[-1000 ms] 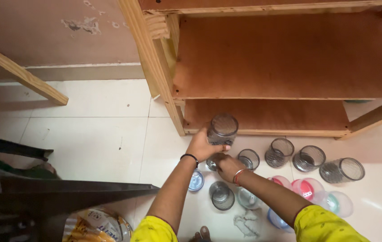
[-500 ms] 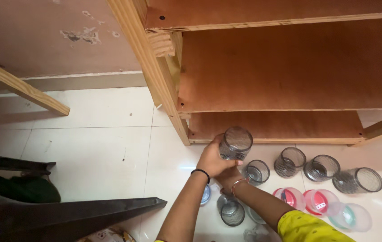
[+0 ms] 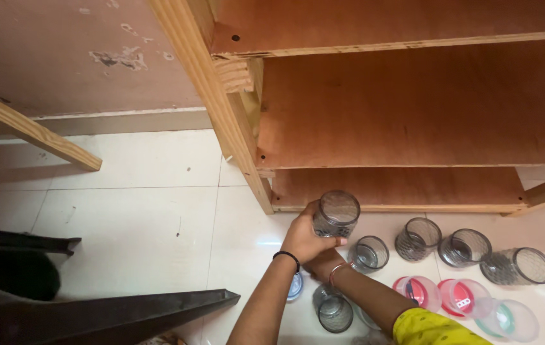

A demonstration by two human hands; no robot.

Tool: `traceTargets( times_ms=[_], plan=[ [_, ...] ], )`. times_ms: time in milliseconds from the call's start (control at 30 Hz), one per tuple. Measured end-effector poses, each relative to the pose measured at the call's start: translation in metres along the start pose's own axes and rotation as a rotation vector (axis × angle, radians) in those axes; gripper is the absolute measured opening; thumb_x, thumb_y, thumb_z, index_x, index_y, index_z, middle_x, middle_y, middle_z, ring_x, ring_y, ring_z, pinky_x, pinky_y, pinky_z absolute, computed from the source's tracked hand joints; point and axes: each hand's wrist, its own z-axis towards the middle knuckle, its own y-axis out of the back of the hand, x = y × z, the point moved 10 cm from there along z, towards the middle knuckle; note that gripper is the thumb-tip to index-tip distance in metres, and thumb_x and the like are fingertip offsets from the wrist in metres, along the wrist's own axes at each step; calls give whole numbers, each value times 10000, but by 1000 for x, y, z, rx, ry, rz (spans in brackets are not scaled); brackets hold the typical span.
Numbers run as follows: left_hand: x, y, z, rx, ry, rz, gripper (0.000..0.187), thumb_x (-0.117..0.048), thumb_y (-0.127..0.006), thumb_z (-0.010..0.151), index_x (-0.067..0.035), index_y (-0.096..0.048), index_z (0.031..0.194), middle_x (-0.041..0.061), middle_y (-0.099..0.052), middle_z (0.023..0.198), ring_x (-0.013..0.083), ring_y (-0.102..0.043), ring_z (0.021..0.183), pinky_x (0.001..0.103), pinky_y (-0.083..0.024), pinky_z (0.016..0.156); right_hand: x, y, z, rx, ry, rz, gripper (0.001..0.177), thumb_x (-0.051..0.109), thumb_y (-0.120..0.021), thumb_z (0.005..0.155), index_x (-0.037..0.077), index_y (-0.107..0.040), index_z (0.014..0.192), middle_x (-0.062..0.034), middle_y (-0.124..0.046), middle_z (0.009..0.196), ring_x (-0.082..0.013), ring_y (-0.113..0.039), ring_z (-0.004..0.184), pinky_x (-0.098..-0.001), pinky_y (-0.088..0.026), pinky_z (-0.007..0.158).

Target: The person removes plastic containers from a wooden shelf, wipes the shelf surfaces with a cloth, and then places the containers back on the floor. The task involves handling multiple containers and cleaning the shelf.

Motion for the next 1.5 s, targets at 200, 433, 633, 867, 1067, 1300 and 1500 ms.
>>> traceTargets(
  times_ms=[200, 433, 633, 867, 1067, 1300, 1500],
  plan=[
    [-13, 3, 9, -44, -78, -11, 988, -235, -961, 557, -21, -501, 1405, 147, -675, 1306, 264, -649, 1225, 359, -511, 1040, -1, 46, -23, -425, 107, 265, 538, 206, -824, 637, 24, -682, 1122, -234, -669, 1126, -443, -609, 1090, -503, -469, 927],
    [-25, 1, 13, -17, -73, 108, 927, -311, -953, 566, -23, -555, 1352, 161, -715, 1247, 279, -688, 1178, 364, -526, 1024, -28, 61, -54, -361, 15, 135, 252, 300, -715, 833, 134, -697, 1022, -116, -736, 1096, -324, -693, 1123, -453, -529, 1041],
    [-34, 1, 12, -48, -130, 75, 967, -336, -962, 571, 0, -514, 1359, 174, -695, 1267, 277, -673, 1198, 377, -521, 1024, -9, 135, -136, -657, 268, 376, 790, 362, -854, 697, -73, -519, 1264, -285, -611, 1122, -474, -594, 1044, -515, -499, 875],
    [-53, -4, 14, -64, -104, 97, 1054, -404, -954, 577, 8, -441, 1400, 175, -682, 1287, 261, -673, 1198, 362, -525, 1024, -104, 109, -184, -524, -31, 689, 509, 416, -857, 748, 53, -534, 902, -116, -720, 996, -250, -673, 933, -386, -544, 835],
    [-59, -29, -2, 30, -140, 172, 1036, -406, -946, 568, 21, -462, 1379, 190, -659, 1293, 270, -663, 1197, 365, -521, 1024, -190, 105, -217, -627, -249, 1262, 441, 218, -876, 804, 66, -571, 1084, -80, -627, 1064, -189, -572, 966, -349, -496, 808],
    [-51, -52, -14, 79, -105, 25, 1045, -429, -894, 611, 29, -415, 1418, 209, -614, 1340, 277, -641, 1226, 367, -506, 1043, -147, 152, -224, -558, -124, 1093, 968, 80, -934, 595, 112, -473, 1445, -55, -599, 1309, -193, -582, 1220, -330, -547, 1004],
    [-42, -39, -9, 39, -66, 247, 1098, -471, -916, 577, 4, -430, 1441, 221, -549, 1340, 320, -587, 1244, 387, -486, 1057, -161, 150, -226, -581, -270, 1102, 987, 61, -951, 589, 105, -477, 1454, -95, -644, 1303, -210, -630, 1216, -356, -563, 1007]
  ],
)
